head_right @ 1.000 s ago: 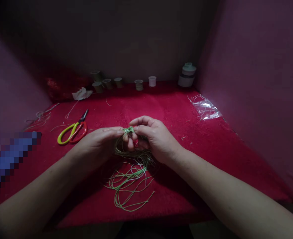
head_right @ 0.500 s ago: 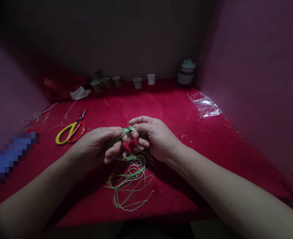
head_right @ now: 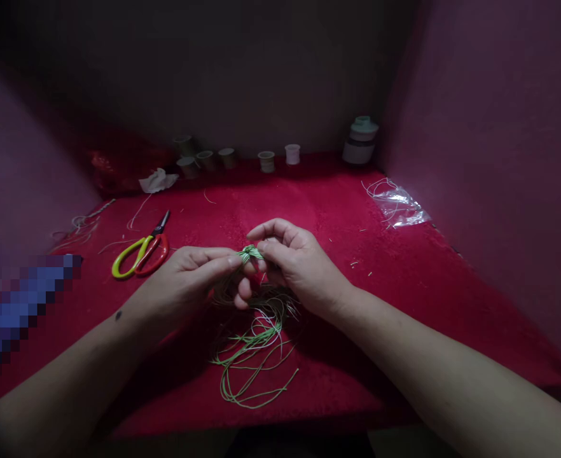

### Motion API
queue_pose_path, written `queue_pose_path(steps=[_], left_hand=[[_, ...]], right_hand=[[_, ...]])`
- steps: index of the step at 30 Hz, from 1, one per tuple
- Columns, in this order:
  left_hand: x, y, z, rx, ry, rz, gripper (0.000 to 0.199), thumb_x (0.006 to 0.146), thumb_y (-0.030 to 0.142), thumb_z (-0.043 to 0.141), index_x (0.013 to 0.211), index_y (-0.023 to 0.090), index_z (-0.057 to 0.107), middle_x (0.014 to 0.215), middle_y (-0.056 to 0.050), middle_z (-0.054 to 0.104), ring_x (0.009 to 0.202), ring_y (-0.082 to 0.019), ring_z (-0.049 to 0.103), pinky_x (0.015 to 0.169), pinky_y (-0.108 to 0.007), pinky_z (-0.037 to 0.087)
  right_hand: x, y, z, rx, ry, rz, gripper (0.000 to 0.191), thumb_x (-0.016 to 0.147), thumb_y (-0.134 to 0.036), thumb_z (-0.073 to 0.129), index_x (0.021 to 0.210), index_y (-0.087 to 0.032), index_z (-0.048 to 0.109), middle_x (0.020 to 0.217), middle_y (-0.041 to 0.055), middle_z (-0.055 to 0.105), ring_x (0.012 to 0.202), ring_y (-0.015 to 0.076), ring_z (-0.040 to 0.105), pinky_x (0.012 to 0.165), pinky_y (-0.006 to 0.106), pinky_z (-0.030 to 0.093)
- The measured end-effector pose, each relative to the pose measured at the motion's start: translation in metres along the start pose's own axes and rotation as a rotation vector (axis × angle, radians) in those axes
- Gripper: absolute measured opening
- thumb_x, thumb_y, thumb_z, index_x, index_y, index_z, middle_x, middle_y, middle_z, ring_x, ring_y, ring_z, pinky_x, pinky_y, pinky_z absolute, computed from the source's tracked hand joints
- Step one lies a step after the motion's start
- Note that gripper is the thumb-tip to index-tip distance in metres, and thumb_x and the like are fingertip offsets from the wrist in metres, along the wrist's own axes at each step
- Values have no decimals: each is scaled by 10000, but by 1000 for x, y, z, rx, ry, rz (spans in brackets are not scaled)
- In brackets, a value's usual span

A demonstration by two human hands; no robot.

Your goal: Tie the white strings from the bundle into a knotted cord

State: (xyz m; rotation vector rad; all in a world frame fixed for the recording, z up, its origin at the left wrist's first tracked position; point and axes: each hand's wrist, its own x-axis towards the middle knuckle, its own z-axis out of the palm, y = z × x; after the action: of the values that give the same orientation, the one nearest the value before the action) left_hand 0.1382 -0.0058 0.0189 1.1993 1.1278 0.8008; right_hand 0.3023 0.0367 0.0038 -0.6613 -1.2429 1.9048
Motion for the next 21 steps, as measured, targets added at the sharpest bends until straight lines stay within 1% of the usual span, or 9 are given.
queue_pose_path(steps=[3,7,9,10,12,13,17,19,21], left_hand=[[-1,1,0,44,9,28,248,846,334,499,887,140,649,705,-34,628,635,-123,591,634,-253,458],[-2,3,1,158,72,71,224,842,312,501,791,139,633,585,8,545,546,-85,491,533,-201,391],[-3,3,1,213,113,67,232,840,324,499,774,142,628,546,18,510,507,-78,430,489,-195,341],[-3,3,1,226,125,67,238,838,332,498,769,144,627,549,17,506,503,-77,410,480,-197,323],[-3,2,0,204,126,72,245,832,341,500,750,147,625,567,13,499,503,-76,378,473,-199,298],[-3,2,0,174,116,71,244,827,340,505,735,148,623,562,16,484,498,-74,360,470,-199,287],[-4,1,-4,37,60,19,234,809,339,523,693,154,608,490,50,329,466,-63,261,461,-195,236],[-3,2,-6,-10,32,-17,235,803,337,524,679,154,604,481,58,271,451,-59,217,454,-197,217],[-3,3,-8,-37,11,-44,237,796,327,524,660,151,605,474,62,242,438,-56,187,447,-199,209]], right_hand=[[1,2,-3,-34,0,-27,129,812,-200,509,934,-160,515,617,-24,509,481,32,436,428,133,312],[1,2,-4,-74,16,-29,126,810,-206,516,927,-158,522,614,-30,498,452,24,395,410,143,294],[1,0,-4,-89,-3,-35,172,787,-225,566,940,-162,519,636,-32,505,463,23,410,418,145,306],[0,-1,-3,-106,-15,-42,225,760,-225,606,956,-164,516,666,-28,522,486,28,438,437,150,334],[-1,-4,-2,-176,-27,-58,330,700,-196,668,987,-165,508,743,-11,566,556,50,504,498,174,398],[-1,-5,-1,-230,-23,-71,340,688,-181,675,986,-160,515,774,2,584,595,65,531,533,190,423],[-4,-13,2,-509,21,-165,116,772,-206,584,855,-130,610,788,37,625,718,110,574,660,239,460],[-6,-16,4,-606,38,-199,128,799,-219,549,805,-132,644,780,39,635,740,117,576,695,248,458],[-7,-19,4,-645,47,-202,151,809,-226,538,794,-134,657,759,35,637,714,115,571,674,244,456]])
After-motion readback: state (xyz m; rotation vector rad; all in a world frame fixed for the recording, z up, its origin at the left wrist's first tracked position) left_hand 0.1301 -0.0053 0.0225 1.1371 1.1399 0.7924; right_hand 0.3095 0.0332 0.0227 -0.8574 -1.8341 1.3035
